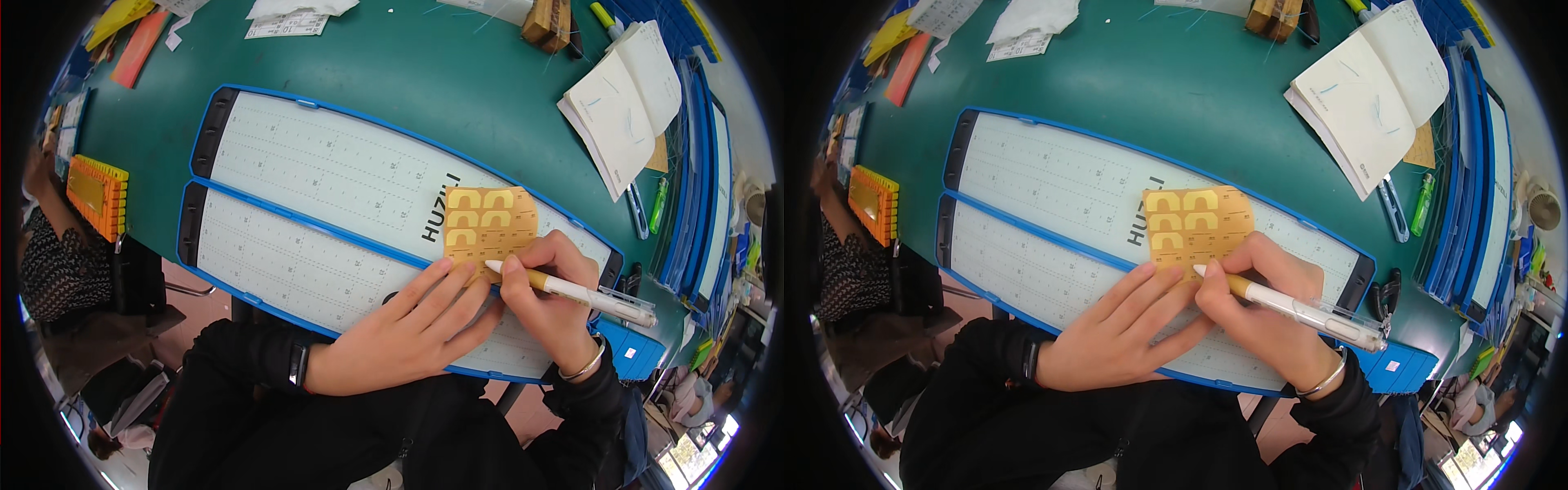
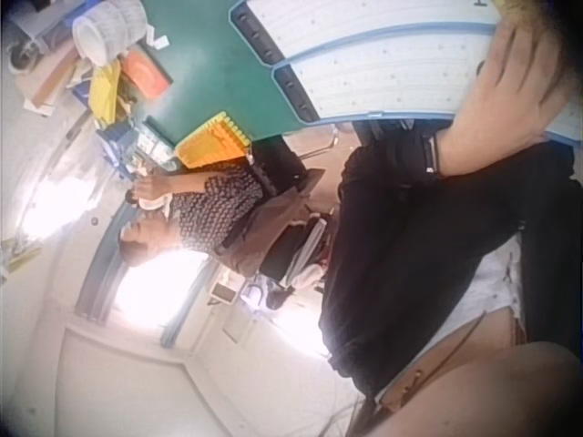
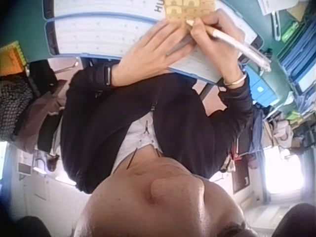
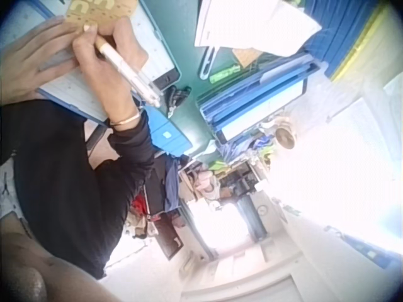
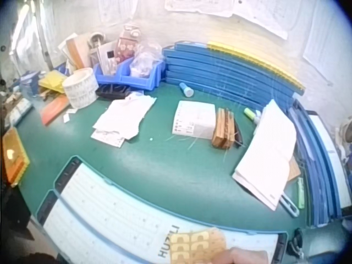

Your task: Marking labels and organizing electronic component folders at a workbench.

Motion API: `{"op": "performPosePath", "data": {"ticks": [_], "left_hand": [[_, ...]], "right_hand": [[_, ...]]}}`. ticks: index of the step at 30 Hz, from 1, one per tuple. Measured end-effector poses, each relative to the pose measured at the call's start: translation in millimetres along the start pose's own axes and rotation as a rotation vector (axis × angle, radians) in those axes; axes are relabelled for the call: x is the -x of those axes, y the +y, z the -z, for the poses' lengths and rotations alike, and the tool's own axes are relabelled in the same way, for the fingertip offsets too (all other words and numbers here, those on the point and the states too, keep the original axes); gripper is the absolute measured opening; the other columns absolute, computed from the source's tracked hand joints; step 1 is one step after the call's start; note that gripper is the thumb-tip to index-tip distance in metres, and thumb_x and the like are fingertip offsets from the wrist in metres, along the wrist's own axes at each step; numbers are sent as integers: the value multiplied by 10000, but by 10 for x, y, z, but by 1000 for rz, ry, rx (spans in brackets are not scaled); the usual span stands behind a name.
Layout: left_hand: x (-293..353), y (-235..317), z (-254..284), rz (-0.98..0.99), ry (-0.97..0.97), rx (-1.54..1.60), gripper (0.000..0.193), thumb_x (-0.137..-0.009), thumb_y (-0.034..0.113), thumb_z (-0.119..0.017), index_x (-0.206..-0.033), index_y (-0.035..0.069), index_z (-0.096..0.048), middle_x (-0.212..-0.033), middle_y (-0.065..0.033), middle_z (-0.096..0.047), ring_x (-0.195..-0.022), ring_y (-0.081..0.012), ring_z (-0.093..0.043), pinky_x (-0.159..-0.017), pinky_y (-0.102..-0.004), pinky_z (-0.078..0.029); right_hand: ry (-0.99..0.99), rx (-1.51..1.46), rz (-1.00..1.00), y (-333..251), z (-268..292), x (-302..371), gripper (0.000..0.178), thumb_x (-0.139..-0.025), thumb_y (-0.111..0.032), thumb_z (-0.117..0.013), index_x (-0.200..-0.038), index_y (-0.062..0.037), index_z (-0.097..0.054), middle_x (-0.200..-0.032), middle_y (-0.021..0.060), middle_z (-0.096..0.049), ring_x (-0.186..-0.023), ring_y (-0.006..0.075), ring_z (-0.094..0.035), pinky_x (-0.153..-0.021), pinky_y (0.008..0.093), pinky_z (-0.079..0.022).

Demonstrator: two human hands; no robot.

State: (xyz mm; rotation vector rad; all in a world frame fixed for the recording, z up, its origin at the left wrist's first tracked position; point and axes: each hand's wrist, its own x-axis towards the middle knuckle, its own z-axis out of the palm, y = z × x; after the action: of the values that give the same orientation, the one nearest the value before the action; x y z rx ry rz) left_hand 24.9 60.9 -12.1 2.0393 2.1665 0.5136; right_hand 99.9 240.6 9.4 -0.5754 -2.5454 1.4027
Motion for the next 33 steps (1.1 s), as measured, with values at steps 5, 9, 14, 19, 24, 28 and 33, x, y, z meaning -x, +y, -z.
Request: {"op": "performPosePath", "data": {"ticks": [5,9,14,19,24,28,33], "left_hand": [[-3,3,-4,3,18,-16,672,-648,426,-686,-1242,140,-558,-1313,-161,-470,-1277,-289,-427,-1106,-447,-331],[-5,5,-1,1,7,-5,670,-657,437,-683,-1243,139,-554,-1315,-155,-456,-1286,-291,-415,-1104,-453,-336],[6,13,-11,7,20,-5,695,-636,446,-699,-1241,139,-553,-1314,-154,-452,-1290,-293,-409,-1103,-461,-337],[-20,8,-8,-7,-2,2,696,-629,446,-702,-1241,147,-555,-1317,-147,-453,-1288,-302,-408,-1106,-467,-328],[4,12,-15,1,11,0,717,-612,436,-717,-1248,148,-553,-1308,-142,-457,-1287,-302,-408,-1104,-467,-327],[-4,14,-9,4,21,-44,775,-579,423,-748,-1278,157,-545,-1276,-131,-465,-1274,-298,-418,-1103,-467,-323],[-16,3,32,29,-13,73,801,-560,409,-774,-1290,172,-545,-1228,-99,-443,-1244,-273,-416,-1110,-468,-313]], "right_hand": [[11,21,-10,4,-9,0,161,-779,-86,-703,-720,-31,-563,-601,58,-588,-519,88,-569,-499,224,-456],[14,31,20,23,-9,-1,166,-774,-87,-708,-720,-33,-560,-600,62,-587,-510,106,-571,-495,232,-458],[11,44,32,38,-13,9,166,-770,-84,-709,-724,-33,-558,-603,64,-584,-510,110,-573,-492,234,-456],[35,2,28,63,0,11,163,-765,-78,-710,-726,-32,-557,-603,64,-582,-512,111,-577,-491,235,-455],[4,39,50,29,3,0,153,-764,-52,-697,-721,-26,-552,-600,58,-587,-525,84,-576,-493,221,-450],[87,-152,-72,65,16,21,156,-767,-43,-684,-710,-22,-541,-600,49,-593,-534,59,-562,-492,211,-439],[67,-91,-41,96,70,7,160,-768,-39,-680,-702,-24,-535,-597,28,-589,-526,36,-529,-488,193,-415]]}}
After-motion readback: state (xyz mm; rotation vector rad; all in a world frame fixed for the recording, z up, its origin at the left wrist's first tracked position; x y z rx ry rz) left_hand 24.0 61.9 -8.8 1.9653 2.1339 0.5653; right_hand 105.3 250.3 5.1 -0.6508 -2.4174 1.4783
